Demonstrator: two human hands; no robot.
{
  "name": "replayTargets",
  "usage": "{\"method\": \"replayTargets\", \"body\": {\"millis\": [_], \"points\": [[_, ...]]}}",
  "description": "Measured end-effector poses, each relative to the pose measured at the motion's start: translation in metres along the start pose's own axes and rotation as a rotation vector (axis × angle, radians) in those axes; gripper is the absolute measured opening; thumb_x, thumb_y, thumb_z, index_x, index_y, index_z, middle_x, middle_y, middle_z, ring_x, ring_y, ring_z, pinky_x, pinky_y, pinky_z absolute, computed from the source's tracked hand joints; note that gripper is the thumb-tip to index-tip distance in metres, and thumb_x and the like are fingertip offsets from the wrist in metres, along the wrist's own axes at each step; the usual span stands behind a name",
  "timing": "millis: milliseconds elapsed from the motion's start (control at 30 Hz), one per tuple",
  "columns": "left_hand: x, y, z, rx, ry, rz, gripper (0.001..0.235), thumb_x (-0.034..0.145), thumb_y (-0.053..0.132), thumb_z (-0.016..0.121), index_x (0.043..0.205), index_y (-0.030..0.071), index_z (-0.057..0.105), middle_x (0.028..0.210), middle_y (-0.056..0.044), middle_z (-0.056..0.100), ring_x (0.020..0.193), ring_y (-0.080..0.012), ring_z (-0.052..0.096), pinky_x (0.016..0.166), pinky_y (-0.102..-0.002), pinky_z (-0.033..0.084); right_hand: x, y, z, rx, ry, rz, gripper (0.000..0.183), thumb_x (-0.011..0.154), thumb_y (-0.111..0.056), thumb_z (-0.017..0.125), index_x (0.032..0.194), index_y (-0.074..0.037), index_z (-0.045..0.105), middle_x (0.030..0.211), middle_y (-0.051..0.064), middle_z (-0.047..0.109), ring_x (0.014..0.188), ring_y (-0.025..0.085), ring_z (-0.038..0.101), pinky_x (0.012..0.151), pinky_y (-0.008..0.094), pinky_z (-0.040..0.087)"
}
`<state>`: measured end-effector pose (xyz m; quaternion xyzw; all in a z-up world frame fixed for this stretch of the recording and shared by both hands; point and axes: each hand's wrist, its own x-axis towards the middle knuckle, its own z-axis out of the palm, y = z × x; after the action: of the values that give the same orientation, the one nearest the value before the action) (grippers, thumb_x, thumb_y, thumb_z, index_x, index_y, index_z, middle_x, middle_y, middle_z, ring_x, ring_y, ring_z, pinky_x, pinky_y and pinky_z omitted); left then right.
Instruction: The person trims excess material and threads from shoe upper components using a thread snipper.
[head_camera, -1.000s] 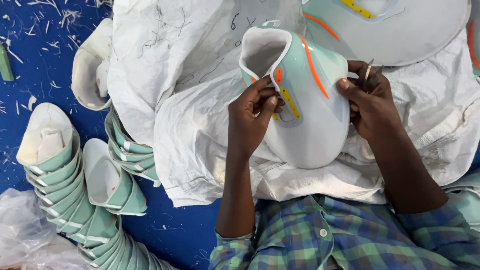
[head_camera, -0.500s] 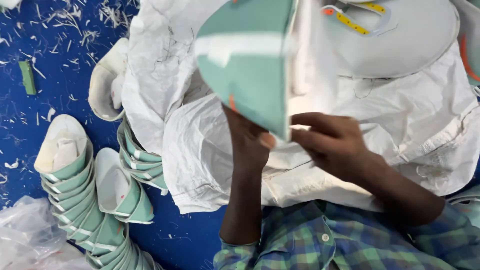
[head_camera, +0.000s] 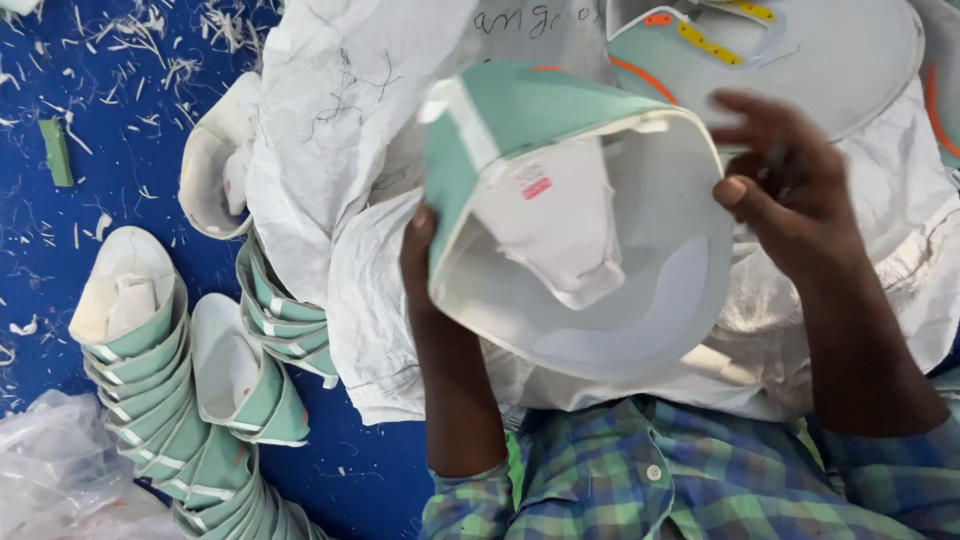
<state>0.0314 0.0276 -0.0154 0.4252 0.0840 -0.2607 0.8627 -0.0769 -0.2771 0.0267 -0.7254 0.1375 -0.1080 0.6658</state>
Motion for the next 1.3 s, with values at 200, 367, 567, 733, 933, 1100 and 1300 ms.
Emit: {"method": "replayTargets", "body": {"millis": [200, 367, 567, 733, 933, 1100, 1300], "points": [[0.013, -0.056, -0.019, -0.438, -0.049, -0.195, 0.089, 0.094, 0.069, 0.049, 0.144, -0.005, 0.047, 0.129, -0.024, 0.065, 0.114, -0.0349, 0.067, 0.099, -0.046, 0.055, -0.014, 0.038, 0.029, 0.414, 0.156, 0.281, 0.043, 0.109, -0.015, 0.066, 0.146, 0.002, 0.052, 0.122, 0.009, 0.066, 0.105, 0.014, 0.065, 0.09, 0.031, 0.057], [0.002, -0.088, -0.012, 0.126, 0.025, 0.194, 0.071, 0.109, 0.055, 0.049, 0.154, 0.0, 0.043, 0.141, -0.019, 0.063, 0.126, -0.032, 0.064, 0.112, -0.046, 0.051, -0.017, 0.06, 0.044, 0.439, 0.162, 0.173, 0.045, 0.112, -0.014, 0.063, 0.149, 0.0, 0.042, 0.13, 0.007, 0.061, 0.117, 0.013, 0.061, 0.103, 0.03, 0.056], [0.0, -0.072, 0.005, -0.473, 0.087, 0.004, 0.073, 0.104, 0.054, 0.05, 0.156, 0.003, 0.042, 0.151, -0.017, 0.052, 0.134, -0.0329, 0.056, 0.114, -0.047, 0.047, -0.022, 0.067, 0.051, 0.24, 0.117, 0.162, 0.046, 0.114, -0.013, 0.062, 0.151, 0.0, 0.039, 0.134, 0.006, 0.056, 0.116, 0.01, 0.054, 0.099, 0.026, 0.047], [0.004, -0.076, 0.006, -0.418, 0.092, -0.025, 0.073, 0.104, 0.053, 0.051, 0.156, 0.003, 0.042, 0.15, -0.017, 0.052, 0.133, -0.0324, 0.056, 0.113, -0.046, 0.047, -0.025, 0.061, 0.052, 0.176, 0.067, 0.18, 0.049, 0.112, -0.015, 0.06, 0.153, -0.001, 0.037, 0.133, 0.005, 0.057, 0.118, 0.009, 0.057, 0.097, 0.024, 0.052], [0.004, -0.07, -0.002, -0.343, 0.109, -0.04, 0.073, 0.103, 0.053, 0.052, 0.156, 0.003, 0.042, 0.149, -0.017, 0.053, 0.131, -0.0317, 0.057, 0.111, -0.045, 0.048, -0.023, 0.048, 0.064, 0.116, 0.047, 0.406, 0.058, 0.1, -0.016, 0.063, 0.151, -0.006, 0.037, 0.117, 0.001, 0.061, 0.074, 0.005, 0.052, 0.051, 0.02, 0.041], [0.01, -0.079, -0.007, -0.3, 0.111, -0.073, 0.074, 0.102, 0.053, 0.053, 0.156, 0.003, 0.043, 0.149, -0.017, 0.054, 0.13, -0.0312, 0.058, 0.11, -0.044, 0.048, -0.029, 0.063, 0.061, 0.184, 0.027, 0.349, 0.054, 0.103, -0.011, 0.065, 0.149, -0.004, 0.039, 0.112, 0.002, 0.059, 0.073, 0.003, 0.048, 0.054, 0.02, 0.04], [0.009, -0.16, -0.116, -0.247, 0.118, -0.099, 0.074, 0.102, 0.052, 0.055, 0.155, 0.003, 0.043, 0.148, -0.017, 0.054, 0.128, -0.0305, 0.059, 0.109, -0.044, 0.049, -0.026, 0.069, 0.056, 0.273, -0.036, 0.248, 0.049, 0.106, -0.008, 0.066, 0.147, -0.002, 0.04, 0.122, 0.002, 0.058, 0.102, 0.003, 0.055, 0.082, 0.02, 0.051]]}}
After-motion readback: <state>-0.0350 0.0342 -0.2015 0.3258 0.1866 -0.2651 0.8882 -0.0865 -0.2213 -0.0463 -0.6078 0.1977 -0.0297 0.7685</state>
